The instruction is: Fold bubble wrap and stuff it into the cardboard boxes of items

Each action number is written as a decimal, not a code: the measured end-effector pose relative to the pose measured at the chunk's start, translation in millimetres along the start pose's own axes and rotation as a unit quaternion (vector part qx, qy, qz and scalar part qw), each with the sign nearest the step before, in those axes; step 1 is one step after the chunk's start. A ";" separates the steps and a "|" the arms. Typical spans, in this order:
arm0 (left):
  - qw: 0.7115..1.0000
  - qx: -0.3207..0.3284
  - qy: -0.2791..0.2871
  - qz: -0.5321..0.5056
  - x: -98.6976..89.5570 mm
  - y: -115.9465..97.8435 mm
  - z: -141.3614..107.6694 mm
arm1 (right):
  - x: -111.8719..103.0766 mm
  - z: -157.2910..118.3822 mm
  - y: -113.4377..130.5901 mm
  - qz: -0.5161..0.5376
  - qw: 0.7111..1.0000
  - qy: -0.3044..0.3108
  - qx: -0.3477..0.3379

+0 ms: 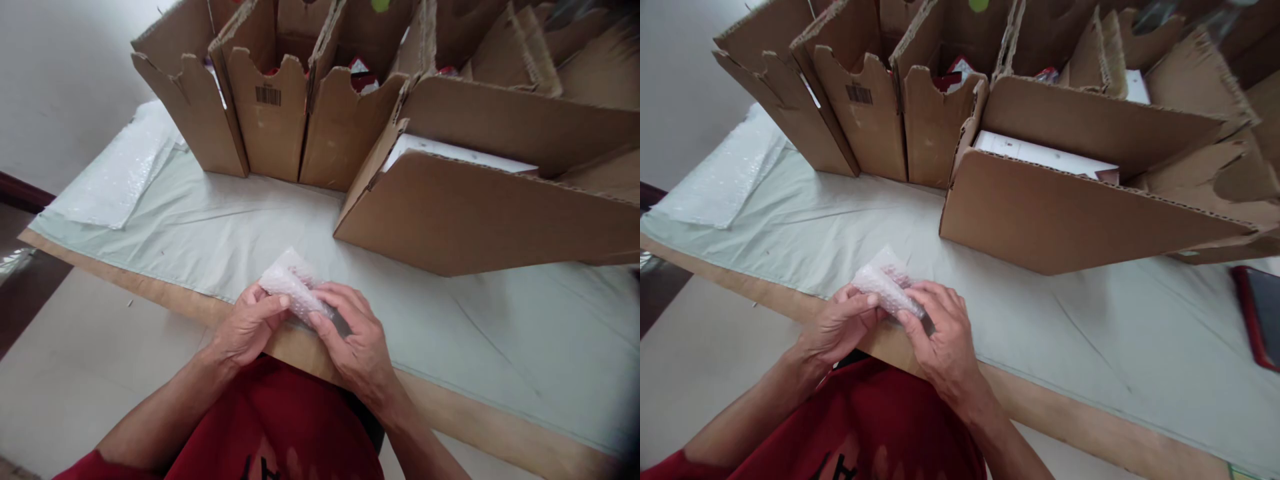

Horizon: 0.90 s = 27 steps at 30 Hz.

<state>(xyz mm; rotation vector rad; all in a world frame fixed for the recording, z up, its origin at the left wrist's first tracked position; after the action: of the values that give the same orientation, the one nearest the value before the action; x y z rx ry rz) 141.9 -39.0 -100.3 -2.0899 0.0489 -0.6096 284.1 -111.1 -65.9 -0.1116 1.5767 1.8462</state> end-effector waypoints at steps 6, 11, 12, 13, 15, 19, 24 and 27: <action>1.000 0.011 0.010 -0.010 19.6 7.5 -1.2 | -17.9 -12.6 -19.8 0.144 0.985 0.006 0.099; 0.996 0.039 -0.020 0.074 15.5 29.6 -0.1 | -25.2 -19.0 -16.9 0.132 0.983 -0.003 0.129; 0.995 0.052 -0.017 0.086 16.3 30.7 1.6 | -33.5 -18.2 -14.3 0.117 0.986 -0.015 0.119; 0.994 0.067 -0.011 0.090 17.9 29.9 3.4 | -44.4 -17.0 -10.6 0.104 0.988 -0.023 0.107; 0.992 0.101 0.000 0.078 21.8 23.7 6.5 | -77.0 -12.3 -0.6 0.073 0.993 -0.046 0.081; 0.988 0.118 0.034 0.097 27.2 17.8 10.5 | -182.7 11.3 30.5 -0.040 0.979 -0.199 0.006; 0.949 0.190 0.073 0.239 31.7 28.5 6.8 | -274.9 81.4 59.9 -0.231 0.940 -0.245 -0.058; 0.899 0.312 0.082 0.297 41.0 27.5 -2.7 | -282.0 132.7 48.6 -0.380 0.916 -0.126 0.002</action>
<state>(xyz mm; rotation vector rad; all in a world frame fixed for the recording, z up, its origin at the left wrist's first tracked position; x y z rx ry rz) 182.0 -67.6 -104.5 -1.2953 0.5041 -0.3526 518.2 -118.2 145.4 -0.4062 1.1247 1.1844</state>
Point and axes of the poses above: each hand's wrist, its own z-axis towards the middle knuckle, its own x-axis out of the palm, y = z × x, the point moved 7 cm from there along z, towards the middle knuckle, and after that the axes turned 9 degrees about -y, right-handed, at the moved point
